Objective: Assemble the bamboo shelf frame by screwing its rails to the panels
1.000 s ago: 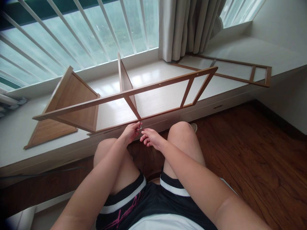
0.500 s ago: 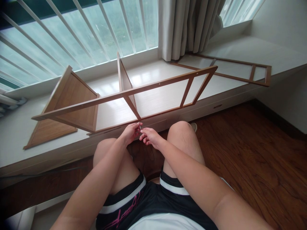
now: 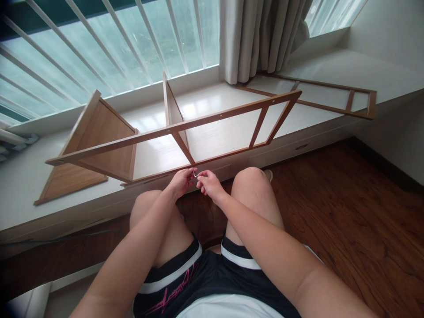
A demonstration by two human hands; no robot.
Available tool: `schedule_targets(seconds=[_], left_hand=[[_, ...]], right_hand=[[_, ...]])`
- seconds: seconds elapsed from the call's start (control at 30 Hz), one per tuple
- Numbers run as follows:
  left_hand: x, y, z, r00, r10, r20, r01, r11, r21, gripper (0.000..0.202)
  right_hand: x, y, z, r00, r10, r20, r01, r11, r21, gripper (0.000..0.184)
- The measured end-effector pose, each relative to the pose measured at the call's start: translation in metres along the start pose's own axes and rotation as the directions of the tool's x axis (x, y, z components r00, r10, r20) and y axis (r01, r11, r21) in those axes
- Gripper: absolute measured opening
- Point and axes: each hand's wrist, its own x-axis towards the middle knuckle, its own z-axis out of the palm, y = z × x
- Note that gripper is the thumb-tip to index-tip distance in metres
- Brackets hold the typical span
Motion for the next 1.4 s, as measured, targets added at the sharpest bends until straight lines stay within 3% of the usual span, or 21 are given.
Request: schedule_targets(seconds=[0.3, 0.53, 0.63, 0.83, 1.07, 1.27, 1.4], left_hand=[[0.005, -0.004, -0.002, 0.999, -0.036, 0.027, 0.038, 0.994, -0.104, 0.019], [0.005, -0.005, -0.001, 0.997, -0.060, 0.039, 0.065, 0.985, -0.158, 0.016], [0.005, -0.004, -0.002, 0.997, -0.072, 0.030, 0.075, 0.986, -0.151, 0.018], [0.005, -0.003, -0.002, 0.997, -0.079, 0.022, 0.081, 0.987, -0.137, 0.018], [0.003, -0.002, 0.000, 0.996, -0.091, 0.004, 0.091, 0.985, -0.143, 0.016], [0.001, 0.002, 0.002, 0.993, -0.121, -0.014, 0.119, 0.985, -0.128, 0.018], [0.000, 0.003, 0.001, 0.989, -0.151, -0.007, 0.149, 0.984, -0.100, 0.022]], right_hand=[[-0.002, 0.005, 0.000, 0.973, -0.223, 0.064, 0.230, 0.959, -0.163, 0.023], [-0.013, 0.001, 0.000, 0.871, -0.475, 0.125, 0.473, 0.741, -0.476, 0.034], [-0.014, 0.000, -0.001, 0.864, -0.491, 0.115, 0.467, 0.693, -0.549, 0.033], [-0.013, -0.001, -0.001, 0.872, -0.479, 0.101, 0.445, 0.690, -0.571, 0.033], [-0.014, -0.001, -0.001, 0.854, -0.493, 0.168, 0.474, 0.603, -0.642, 0.034], [-0.013, -0.001, -0.001, 0.853, -0.500, 0.150, 0.476, 0.628, -0.616, 0.036], [-0.013, -0.001, 0.000, 0.875, -0.470, 0.120, 0.458, 0.720, -0.520, 0.034]])
